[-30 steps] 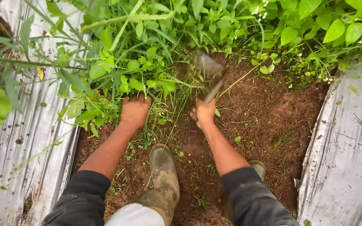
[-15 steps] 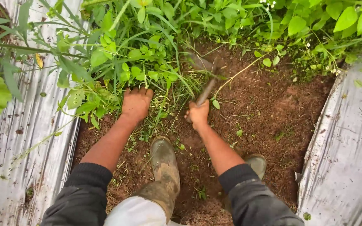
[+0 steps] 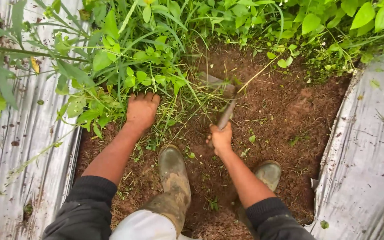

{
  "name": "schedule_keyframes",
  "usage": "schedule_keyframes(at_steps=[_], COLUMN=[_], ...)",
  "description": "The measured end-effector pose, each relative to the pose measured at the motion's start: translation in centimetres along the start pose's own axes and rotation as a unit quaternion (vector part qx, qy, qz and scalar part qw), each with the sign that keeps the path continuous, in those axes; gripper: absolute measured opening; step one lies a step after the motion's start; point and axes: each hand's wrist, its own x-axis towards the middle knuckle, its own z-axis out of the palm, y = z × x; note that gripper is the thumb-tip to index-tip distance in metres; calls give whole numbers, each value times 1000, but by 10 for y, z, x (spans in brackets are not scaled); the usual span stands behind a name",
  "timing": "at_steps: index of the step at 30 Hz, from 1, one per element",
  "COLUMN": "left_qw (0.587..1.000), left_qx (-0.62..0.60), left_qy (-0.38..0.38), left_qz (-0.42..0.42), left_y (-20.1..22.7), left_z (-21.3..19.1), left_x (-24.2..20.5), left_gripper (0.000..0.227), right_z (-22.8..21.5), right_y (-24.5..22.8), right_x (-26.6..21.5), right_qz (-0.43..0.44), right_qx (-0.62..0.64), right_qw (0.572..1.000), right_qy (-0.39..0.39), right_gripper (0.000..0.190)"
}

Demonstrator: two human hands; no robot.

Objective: Using a hand hoe and hands to remove weeds from a garden bed covered in plastic mulch.

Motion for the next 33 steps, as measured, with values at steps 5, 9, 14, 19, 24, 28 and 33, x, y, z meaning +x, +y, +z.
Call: schedule_keyframes(at_steps=[5,9,14,19,24,28,33], left_qw=[999,998,975,918,859,838,893], left_qx=[15,22,-15,-5,197,213,84], left_qy=[35,33,13,171,-216,-215,-279], left_qz=[13,40,221,359,420,453,342], left_y=[-1,-3,26,69,98,99,64], left_z=[2,15,-37,-33,-72,-46,-40], left_x=[-3,-6,17,51,86,95,78], left_gripper=[13,21,20,56,94,81,46], right_z=[31,25,16,17,8,-2,-7], right_y=[-33,26,34,44,33,36,28], right_x=[19,-11,-46,-65,-72,-59,-48], right_qz=[-45,37,77,57,85,89,80], right_qx=[96,46,68,64,55,61,100], right_qw=[994,996,991,992,986,986,990], right_qy=[24,-62,-81,-95,-133,-129,-56], right_gripper=[22,24,26,28,28,27,28])
